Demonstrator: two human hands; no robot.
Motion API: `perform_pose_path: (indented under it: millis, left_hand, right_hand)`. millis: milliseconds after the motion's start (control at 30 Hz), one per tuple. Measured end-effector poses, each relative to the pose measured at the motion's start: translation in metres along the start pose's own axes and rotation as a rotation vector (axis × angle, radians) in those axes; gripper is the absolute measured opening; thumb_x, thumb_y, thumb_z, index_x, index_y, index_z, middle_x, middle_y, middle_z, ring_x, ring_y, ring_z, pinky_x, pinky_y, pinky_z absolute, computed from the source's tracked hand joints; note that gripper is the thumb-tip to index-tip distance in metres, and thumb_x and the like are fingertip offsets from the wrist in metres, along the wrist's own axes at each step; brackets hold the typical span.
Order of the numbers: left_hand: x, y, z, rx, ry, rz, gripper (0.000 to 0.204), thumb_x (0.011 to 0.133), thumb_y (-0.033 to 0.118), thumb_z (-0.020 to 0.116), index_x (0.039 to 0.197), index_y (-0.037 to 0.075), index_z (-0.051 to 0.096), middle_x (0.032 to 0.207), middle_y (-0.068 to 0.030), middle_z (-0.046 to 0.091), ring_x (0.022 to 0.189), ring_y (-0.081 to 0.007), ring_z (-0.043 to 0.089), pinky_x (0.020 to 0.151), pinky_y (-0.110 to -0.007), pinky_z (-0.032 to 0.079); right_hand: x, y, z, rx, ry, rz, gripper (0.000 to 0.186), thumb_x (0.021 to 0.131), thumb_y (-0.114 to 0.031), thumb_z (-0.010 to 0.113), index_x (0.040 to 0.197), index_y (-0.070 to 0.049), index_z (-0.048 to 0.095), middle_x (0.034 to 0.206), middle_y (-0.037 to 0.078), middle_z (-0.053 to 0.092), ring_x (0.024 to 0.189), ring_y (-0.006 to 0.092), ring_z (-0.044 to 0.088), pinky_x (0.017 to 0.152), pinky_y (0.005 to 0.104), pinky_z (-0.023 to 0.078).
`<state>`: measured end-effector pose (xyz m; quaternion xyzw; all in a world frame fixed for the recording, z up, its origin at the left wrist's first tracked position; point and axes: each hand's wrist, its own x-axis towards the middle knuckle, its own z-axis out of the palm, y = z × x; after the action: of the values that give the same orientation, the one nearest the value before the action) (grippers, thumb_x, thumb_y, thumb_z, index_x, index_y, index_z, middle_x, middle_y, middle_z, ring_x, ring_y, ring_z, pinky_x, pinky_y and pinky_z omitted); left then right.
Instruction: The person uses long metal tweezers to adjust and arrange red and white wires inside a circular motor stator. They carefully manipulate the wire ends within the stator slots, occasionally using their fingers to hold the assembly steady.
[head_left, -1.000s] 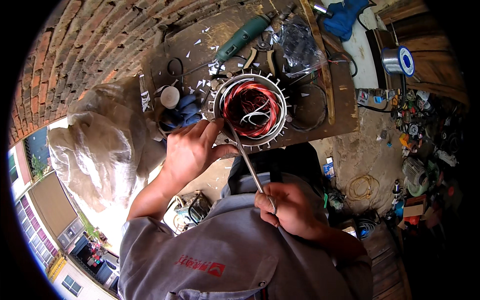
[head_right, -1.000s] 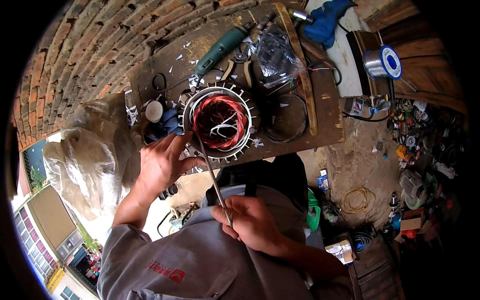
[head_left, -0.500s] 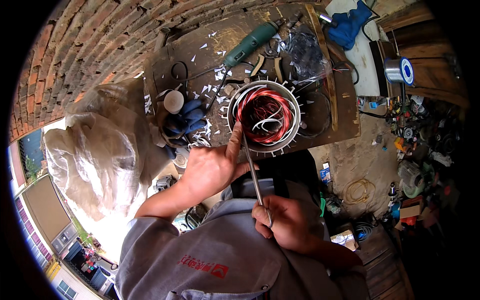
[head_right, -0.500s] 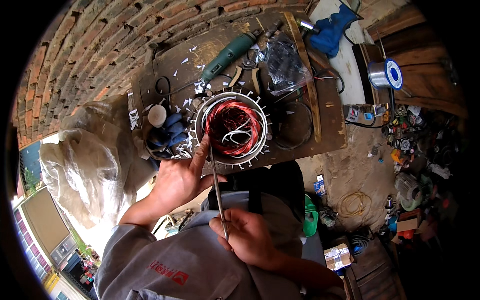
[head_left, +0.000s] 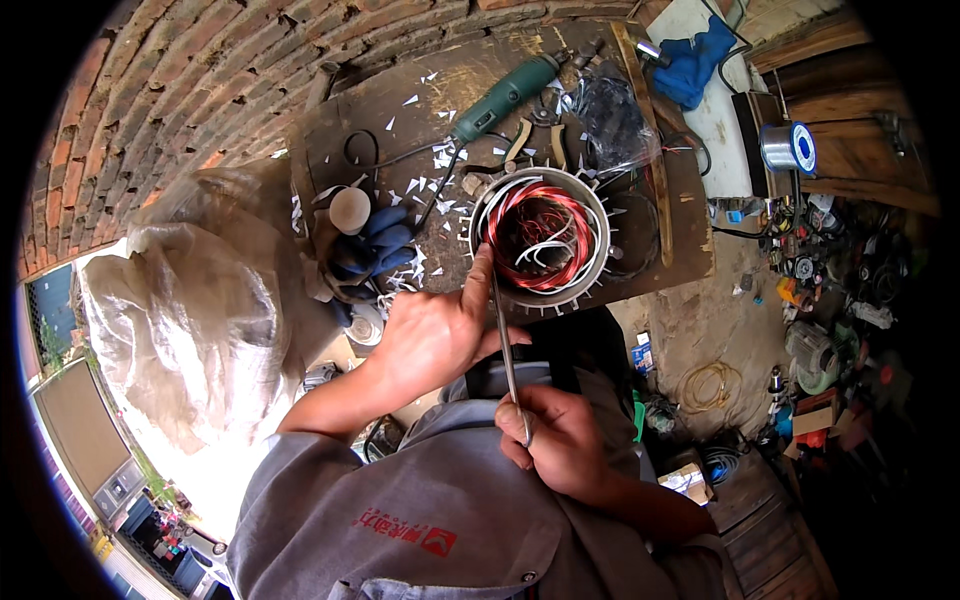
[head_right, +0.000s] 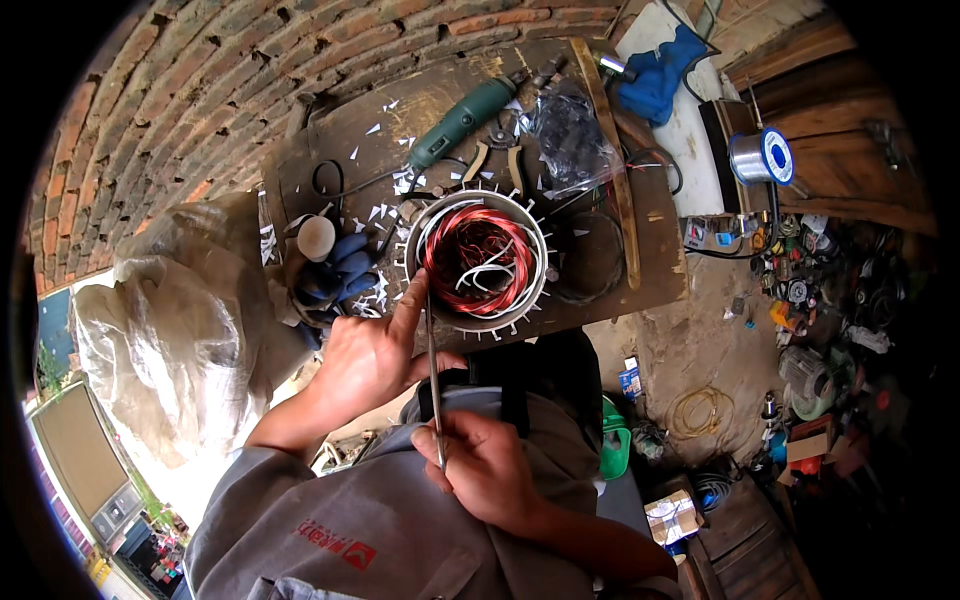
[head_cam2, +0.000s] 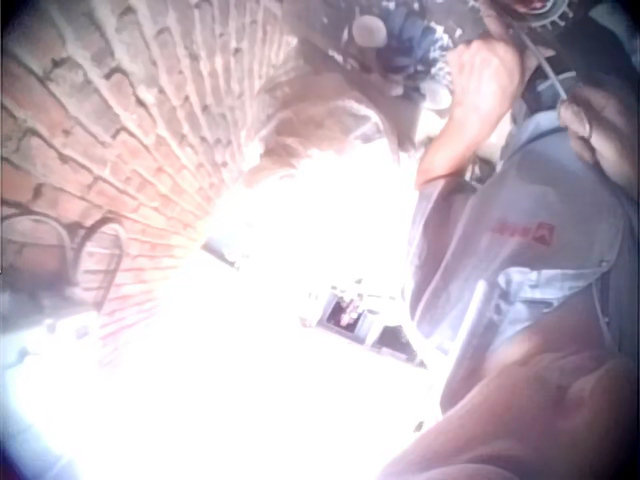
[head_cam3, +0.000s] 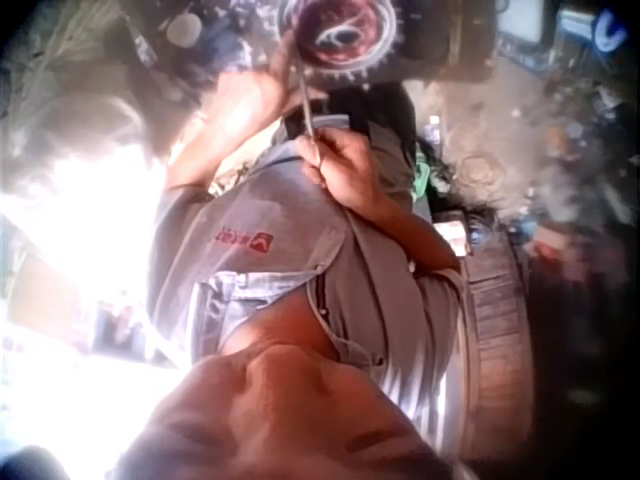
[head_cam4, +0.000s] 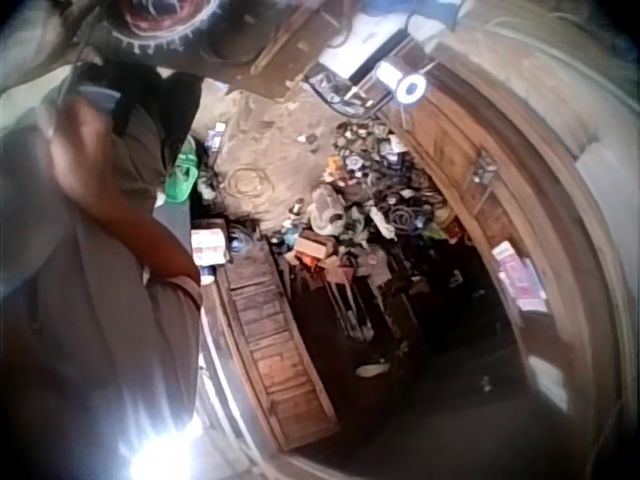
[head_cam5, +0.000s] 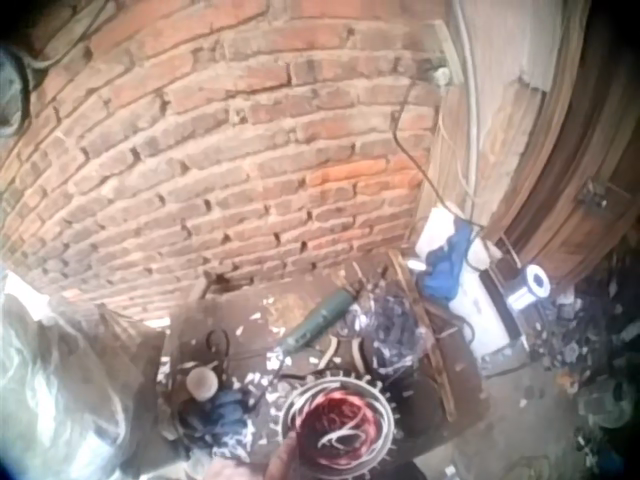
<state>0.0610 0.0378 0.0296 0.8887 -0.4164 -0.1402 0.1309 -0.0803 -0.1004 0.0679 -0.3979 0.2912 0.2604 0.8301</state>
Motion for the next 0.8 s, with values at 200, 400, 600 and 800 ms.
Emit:
perform_pose_path:
  millis: [200, 400, 600, 800]
  left_hand:
    - [-0.002, 0.002, -0.003, -0.018, 0.060, 0.002, 0.096, 0.080, 0.057, 0.072, 0.136, -0.016, 0.042, 0.047, -0.0080, 0.052, 0.037, -0.0222, 0.054, 0.038, -0.035, 0.042]
    - [-0.043, -0.005, -0.009, -0.105, 0.148, -0.147, 0.098, 0.080, 0.057, 0.072, 0.137, -0.017, 0.041, 0.048, -0.0051, 0.054, 0.039, -0.0191, 0.056, 0.040, -0.034, 0.044]
    - [-0.057, -0.017, -0.007, -0.098, 0.025, -0.309, 0.075, 0.079, 0.043, 0.077, 0.134, -0.001, 0.052, 0.064, -0.0081, 0.062, 0.053, -0.0251, 0.061, 0.050, -0.037, 0.049]
    - [0.003, 0.011, -0.009, -0.378, 0.311, 0.240, 0.041, 0.076, 0.020, 0.080, 0.111, 0.002, 0.068, 0.106, -0.0122, 0.065, 0.095, -0.0286, 0.062, 0.081, -0.039, 0.051]
  right_hand:
    - [-0.006, -0.004, 0.000, -0.203, -0.037, -0.079, 0.019, 0.100, -0.015, 0.058, 0.094, 0.003, 0.059, 0.070, 0.002, 0.056, 0.055, 0.0072, 0.050, 0.051, 0.0226, 0.038]
    - [-0.010, -0.003, 0.005, 0.011, -0.247, 0.052, 0.015, 0.098, -0.013, 0.061, 0.091, 0.000, 0.059, 0.068, -0.002, 0.057, 0.059, 0.0022, 0.052, 0.052, 0.0208, 0.039]
    - [-0.028, -0.005, -0.006, -0.030, -0.245, 0.039, 0.013, 0.099, -0.012, 0.060, 0.099, 0.001, 0.057, 0.072, 0.000, 0.058, 0.063, 0.0049, 0.054, 0.057, 0.0221, 0.041]
    - [-0.052, 0.010, -0.030, 0.105, -0.081, -0.154, 0.036, 0.100, -0.032, 0.057, 0.112, 0.001, 0.051, 0.081, 0.009, 0.059, 0.067, 0.0149, 0.055, 0.064, 0.0276, 0.044]
